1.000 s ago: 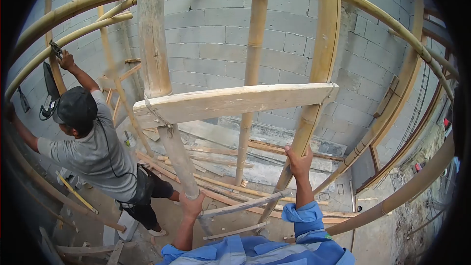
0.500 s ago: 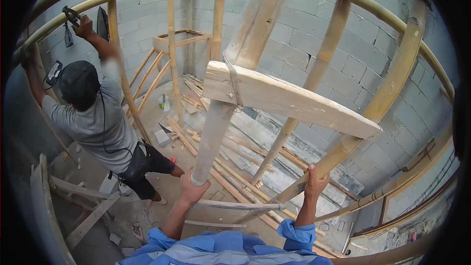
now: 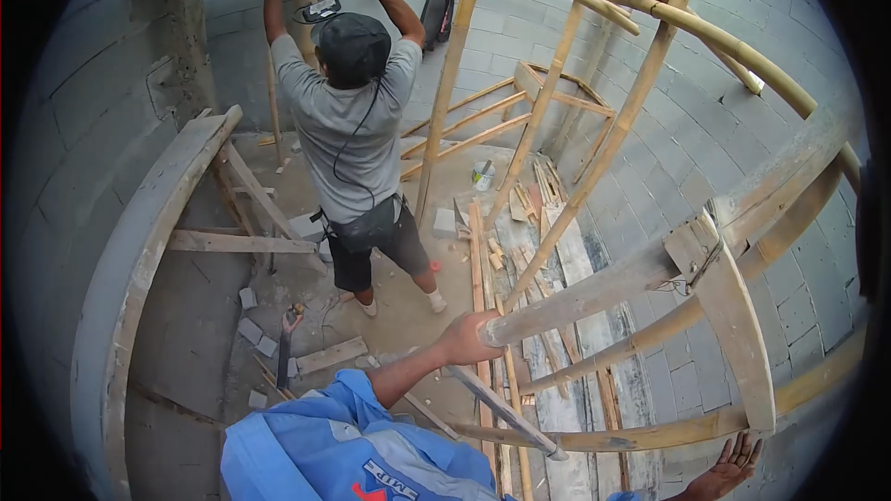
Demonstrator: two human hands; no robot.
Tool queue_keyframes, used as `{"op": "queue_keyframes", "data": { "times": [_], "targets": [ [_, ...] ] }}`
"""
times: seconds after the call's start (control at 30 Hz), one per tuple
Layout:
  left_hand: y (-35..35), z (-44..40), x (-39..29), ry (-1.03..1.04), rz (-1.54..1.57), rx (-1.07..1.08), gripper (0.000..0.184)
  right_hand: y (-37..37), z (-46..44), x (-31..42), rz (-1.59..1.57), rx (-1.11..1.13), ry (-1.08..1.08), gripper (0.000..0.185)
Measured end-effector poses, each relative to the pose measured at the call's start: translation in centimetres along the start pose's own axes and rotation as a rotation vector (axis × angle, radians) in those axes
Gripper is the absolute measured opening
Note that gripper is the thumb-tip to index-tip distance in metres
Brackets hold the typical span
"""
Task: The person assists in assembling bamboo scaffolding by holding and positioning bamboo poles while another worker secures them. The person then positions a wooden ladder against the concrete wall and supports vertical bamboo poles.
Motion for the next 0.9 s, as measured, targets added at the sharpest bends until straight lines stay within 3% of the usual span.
{"op": "queue_keyframes", "data": {
  "times": [0.07,0.27,0.3,0.53,0.67,0.9],
  "targets": [
    [-0.4,0.7,-0.3,-0.018,-0.021,-0.037,0.043,-1.8,-4.6,-0.7,0.030,0.131,-0.030,0.080],
    [-0.7,2.7,-1.4,-0.025,-0.089,-0.107,0.044,1.6,-10.2,3.4,-0.061,0.368,-0.126,0.083],
    [-0.8,3.1,-1.4,-0.017,-0.088,-0.121,0.044,1.9,-10.9,3.4,-0.129,0.350,-0.104,0.074],
    [-1.0,5.6,-2.8,-0.007,-0.088,-0.151,0.043,8.5,-10.7,5.7,0.306,0.333,-0.010,0.069],
    [-1.5,6.7,-3.6,0.015,-0.098,-0.208,0.042,7.2,-11.0,3.7,0.339,0.240,0.073,0.062],
    [-3.0,7.9,-3.4,0.019,-0.126,-0.242,0.037,6.9,-7.7,3.1,0.497,0.116,-0.033,0.065]
  ]
}}
Point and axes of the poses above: each hand's wrist, its own z-axis away from the middle knuckle, its own y-axis out of the palm, x = y × z, the point moved 9 cm from there along -z, towards the middle knuckle, and after that the axes turned 10 degrees about z, right-handed, at the moved point
